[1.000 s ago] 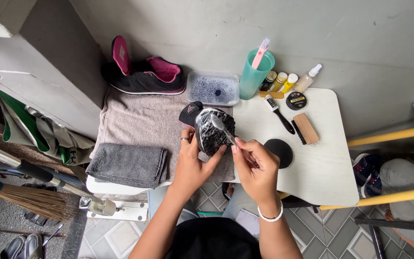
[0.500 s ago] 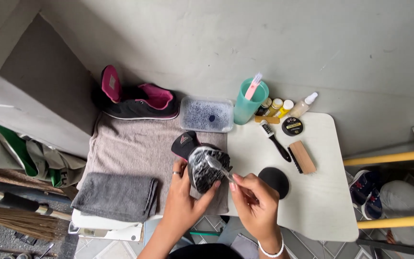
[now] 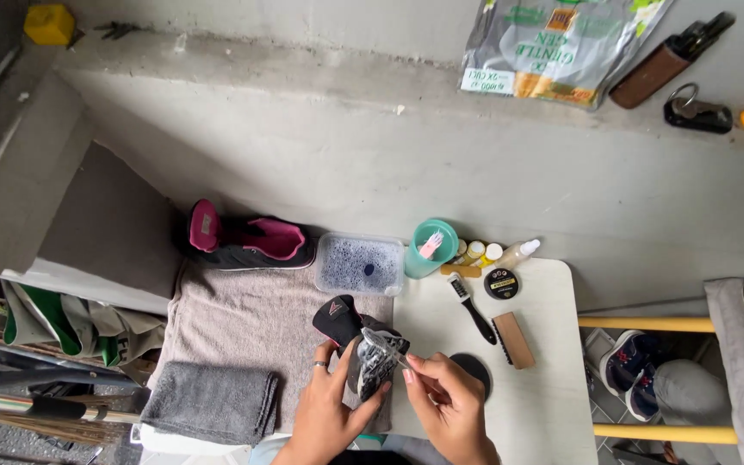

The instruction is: The person is cleaning the sole of a black sneaker by applying cleaning solution and scrubbing it with a small brush.

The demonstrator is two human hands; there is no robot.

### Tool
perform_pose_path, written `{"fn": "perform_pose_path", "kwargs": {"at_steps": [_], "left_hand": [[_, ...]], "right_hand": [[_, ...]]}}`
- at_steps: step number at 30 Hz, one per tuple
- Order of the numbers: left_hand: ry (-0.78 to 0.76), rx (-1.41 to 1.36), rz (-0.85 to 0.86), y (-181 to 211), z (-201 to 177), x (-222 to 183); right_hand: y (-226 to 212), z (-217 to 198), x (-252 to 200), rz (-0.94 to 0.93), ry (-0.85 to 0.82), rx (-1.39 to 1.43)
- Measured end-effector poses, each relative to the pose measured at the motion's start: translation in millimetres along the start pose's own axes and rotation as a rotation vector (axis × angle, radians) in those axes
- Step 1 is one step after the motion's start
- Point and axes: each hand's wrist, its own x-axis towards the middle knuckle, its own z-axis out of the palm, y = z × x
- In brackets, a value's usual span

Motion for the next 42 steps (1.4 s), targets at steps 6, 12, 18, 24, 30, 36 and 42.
{"fn": "perform_pose_path", "kwargs": {"at_steps": [6,12,18,24,30,36,42], "left_hand": [[-0.037,-0.021,0.017,8.1,-4.1,10.6],[0.020,-0.042,0.120,2.2,-11.5,7.4],[0.165,-0.073,0.262,-21.1,4.9,-15.9],[0.210,-0.166,0.327,-21.4,0.3,-27.2],[0.216,-0.175,0.369,-19.6,-2.3,-28.3],[0.210,-0.174,0.360,-21.0,-2.1,-28.8],[0.207,-0.213,0.376,-23.6,-3.8,-30.2]], "right_hand": [[7.4,-7.1,-4.5,0.046,0.149,-0.041],[38.5,0.2,-45.3,0.028,0.226,-0.003],[17.4,14.2,-76.7,0.033,0.250,0.002],[-2.1,25.8,-85.3,-0.046,0.159,-0.034],[-8.9,35.9,-85.0,-0.077,0.166,-0.031],[-8.9,39.1,-81.4,-0.135,0.062,-0.034],[-17.3,40.1,-80.7,-0.143,0.079,-0.085]]}}
